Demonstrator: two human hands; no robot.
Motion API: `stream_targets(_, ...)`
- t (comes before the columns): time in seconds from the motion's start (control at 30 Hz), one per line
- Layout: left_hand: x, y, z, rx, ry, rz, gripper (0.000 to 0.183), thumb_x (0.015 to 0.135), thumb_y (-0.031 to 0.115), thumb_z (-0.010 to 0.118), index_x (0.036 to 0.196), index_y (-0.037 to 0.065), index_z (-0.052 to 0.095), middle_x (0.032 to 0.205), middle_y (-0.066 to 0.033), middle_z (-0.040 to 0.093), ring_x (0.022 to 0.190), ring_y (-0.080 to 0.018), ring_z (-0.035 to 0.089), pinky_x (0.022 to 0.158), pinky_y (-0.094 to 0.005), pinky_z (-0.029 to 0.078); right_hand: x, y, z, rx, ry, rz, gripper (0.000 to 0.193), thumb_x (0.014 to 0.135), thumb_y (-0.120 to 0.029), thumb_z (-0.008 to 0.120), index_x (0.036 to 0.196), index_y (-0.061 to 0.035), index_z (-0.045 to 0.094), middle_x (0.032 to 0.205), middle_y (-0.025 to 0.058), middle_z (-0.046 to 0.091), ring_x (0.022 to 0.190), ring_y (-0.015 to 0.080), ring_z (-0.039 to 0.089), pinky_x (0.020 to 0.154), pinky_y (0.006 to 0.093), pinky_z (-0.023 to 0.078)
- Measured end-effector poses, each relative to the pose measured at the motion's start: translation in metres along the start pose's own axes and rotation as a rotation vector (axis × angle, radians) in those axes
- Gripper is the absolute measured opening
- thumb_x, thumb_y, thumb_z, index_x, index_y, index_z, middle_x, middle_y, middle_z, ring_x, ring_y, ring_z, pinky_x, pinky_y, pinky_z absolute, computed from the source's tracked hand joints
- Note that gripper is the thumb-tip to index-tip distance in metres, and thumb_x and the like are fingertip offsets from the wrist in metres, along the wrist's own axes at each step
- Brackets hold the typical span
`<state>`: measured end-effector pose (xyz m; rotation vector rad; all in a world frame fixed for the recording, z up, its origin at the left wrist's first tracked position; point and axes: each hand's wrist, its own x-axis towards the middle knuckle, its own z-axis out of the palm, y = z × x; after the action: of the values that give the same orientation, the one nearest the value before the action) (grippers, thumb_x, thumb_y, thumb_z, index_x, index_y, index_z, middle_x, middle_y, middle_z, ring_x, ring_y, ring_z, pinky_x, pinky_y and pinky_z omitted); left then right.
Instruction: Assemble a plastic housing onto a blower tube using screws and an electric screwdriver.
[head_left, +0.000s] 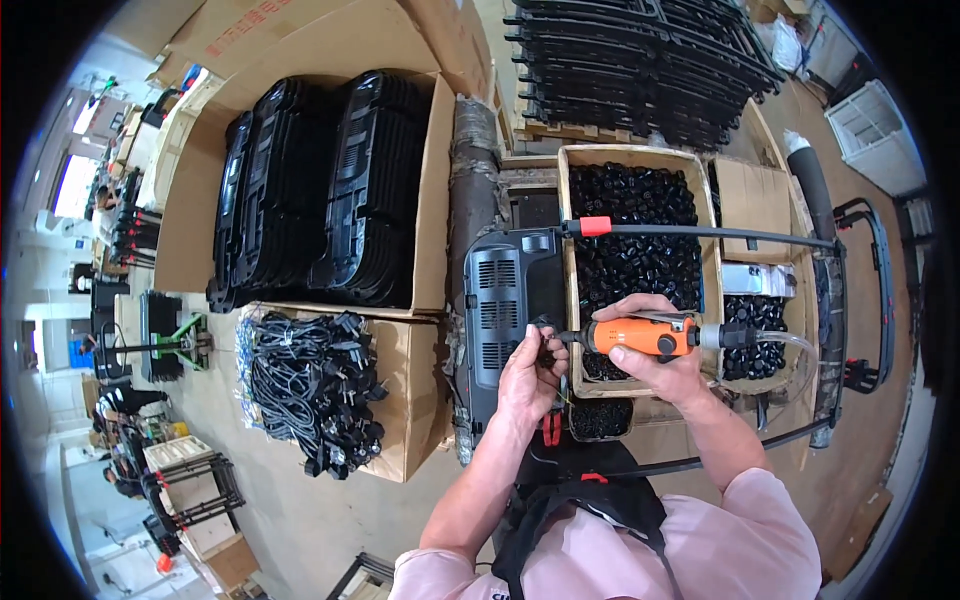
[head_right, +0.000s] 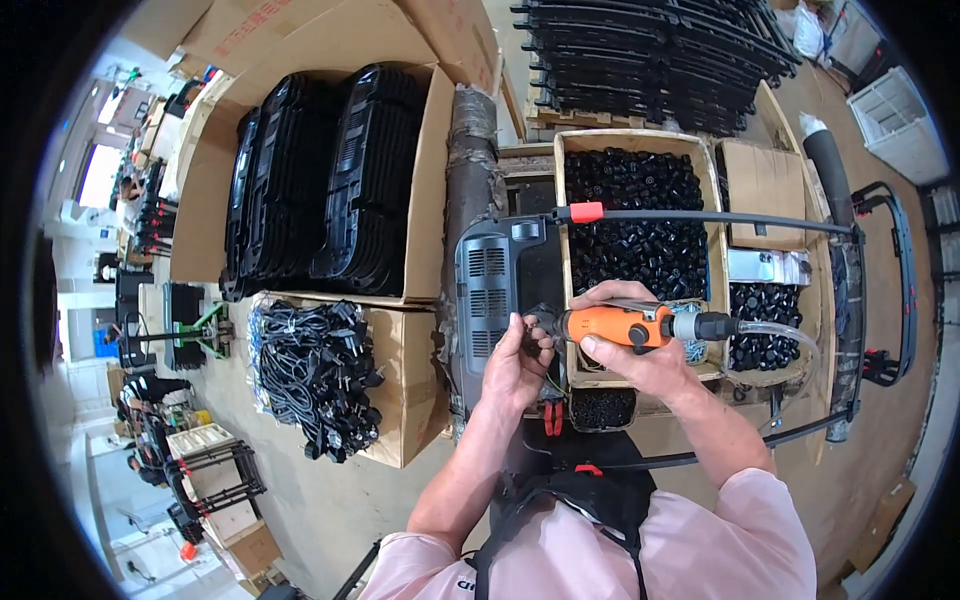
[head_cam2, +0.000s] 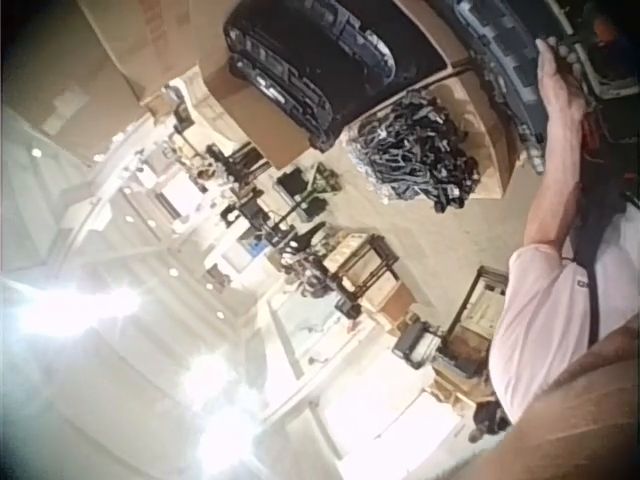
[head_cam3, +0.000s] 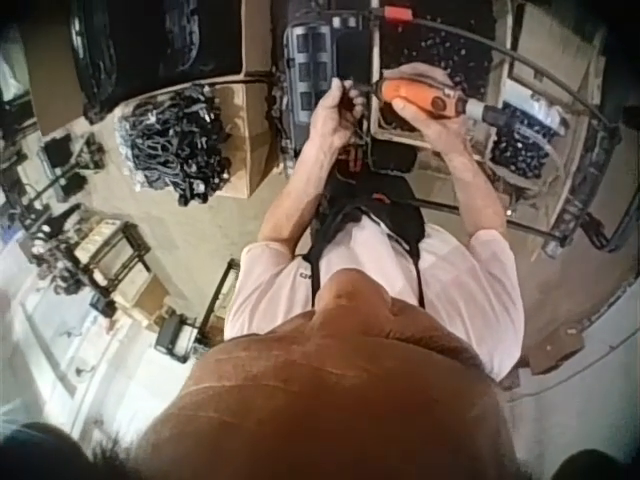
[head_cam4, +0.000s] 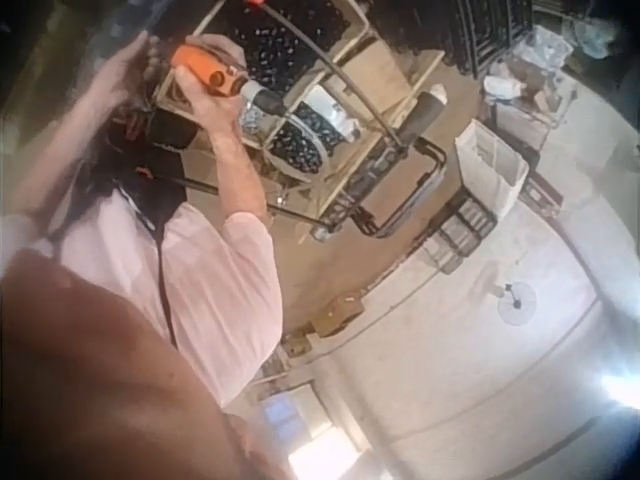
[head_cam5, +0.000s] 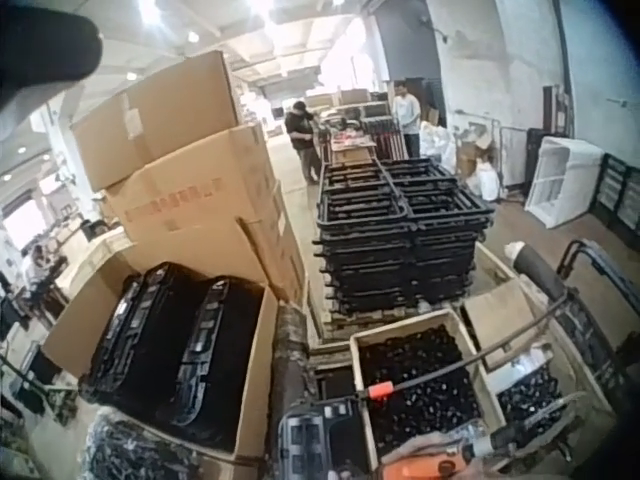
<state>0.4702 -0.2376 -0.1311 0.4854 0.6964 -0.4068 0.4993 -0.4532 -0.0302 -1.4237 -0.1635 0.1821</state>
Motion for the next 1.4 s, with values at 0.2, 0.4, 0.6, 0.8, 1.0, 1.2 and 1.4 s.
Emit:
stream_targets(0.2,0.016,0.004,0.014,-0.076,0.05,-0.036,0.029,0.106,0.039,0.065,0.11,0.011,0.069,0.086,0.0008,0.065,0.078,-0.0131,0.065,0.071,-0.0256,0.057,0.011,0.009,0.002,-0.056,0.004,-0.028,0.048,0.089,-0.008,0.078,0.132,-0.003,0.057,0.126,0.0151,0.069,0.12,0.0235,0.066,0.107,0.041,0.053)
stream_targets(0.4,0.024,0.003,0.028,-0.193,-0.033,-0.039,0.03,0.108,0.038,0.062,0.116,0.009,0.068,0.084,0.0032,0.063,0.077,-0.0106,0.06,0.069,-0.0245,0.054,0.02,0.012,0.008,-0.106,0.027,-0.038,0.048,0.091,-0.01,0.079,0.133,-0.0028,0.057,0.126,0.015,0.069,0.121,0.0237,0.066,0.107,0.0414,0.054)
stream_targets(0.6,0.027,-0.007,0.045,-0.1,-0.078,-0.013,0.035,0.11,0.034,0.059,0.132,0.007,0.066,0.095,0.0016,0.064,0.083,-0.0111,0.062,0.076,-0.0262,0.058,0.062,-0.003,0.002,-0.222,0.052,-0.098,0.053,0.089,-0.009,0.081,0.135,-0.0024,0.056,0.127,0.0134,0.07,0.119,0.0223,0.068,0.107,0.0402,0.054)
stream_targets(0.8,0.028,-0.025,0.037,0.013,-0.061,-0.018,0.029,0.107,0.029,0.065,0.123,0.004,0.07,0.092,0.0011,0.067,0.079,-0.0106,0.064,0.07,-0.0259,0.059,0.141,-0.017,-0.004,-0.354,0.081,-0.065,0.045,0.087,-0.01,0.081,0.128,-0.0028,0.064,0.116,0.0099,0.075,0.111,0.0168,0.071,0.101,0.0344,0.057)
stream_targets(1.0,0.036,-0.025,0.026,0.01,-0.046,-0.013,0.024,0.106,0.032,0.067,0.106,0.008,0.07,0.084,0.0019,0.065,0.073,-0.0108,0.061,0.062,-0.0251,0.054,0.171,0.004,-0.005,-0.509,-0.026,-0.074,0.043,0.084,-0.014,0.082,0.125,-0.0057,0.068,0.11,0.0078,0.077,0.102,0.0166,0.072,0.097,0.0342,0.057)
stream_targets(1.2,0.051,-0.015,0.035,-0.026,0.043,0.059,0.023,0.107,0.024,0.065,0.117,0.003,0.069,0.091,-0.0014,0.066,0.077,-0.0145,0.065,0.072,-0.0285,0.063,0.176,0.014,0.004,-0.587,-0.064,-0.091,0.041,0.081,-0.015,0.082,0.12,-0.009,0.07,0.104,0.0082,0.077,0.096,0.0197,0.073,0.093,0.0362,0.057)
stream_targets(1.4,0.073,0.0,0.044,-0.079,-0.01,0.093,0.023,0.108,0.023,0.063,0.119,0.004,0.07,0.094,-0.0018,0.069,0.079,-0.014,0.067,0.074,-0.0275,0.064,0.187,0.009,0.006,-0.76,-0.134,0.015,0.037,0.078,-0.025,0.082,0.11,-0.0078,0.074,0.092,0.0085,0.076,0.088,0.0235,0.073,0.089,0.0376,0.057)
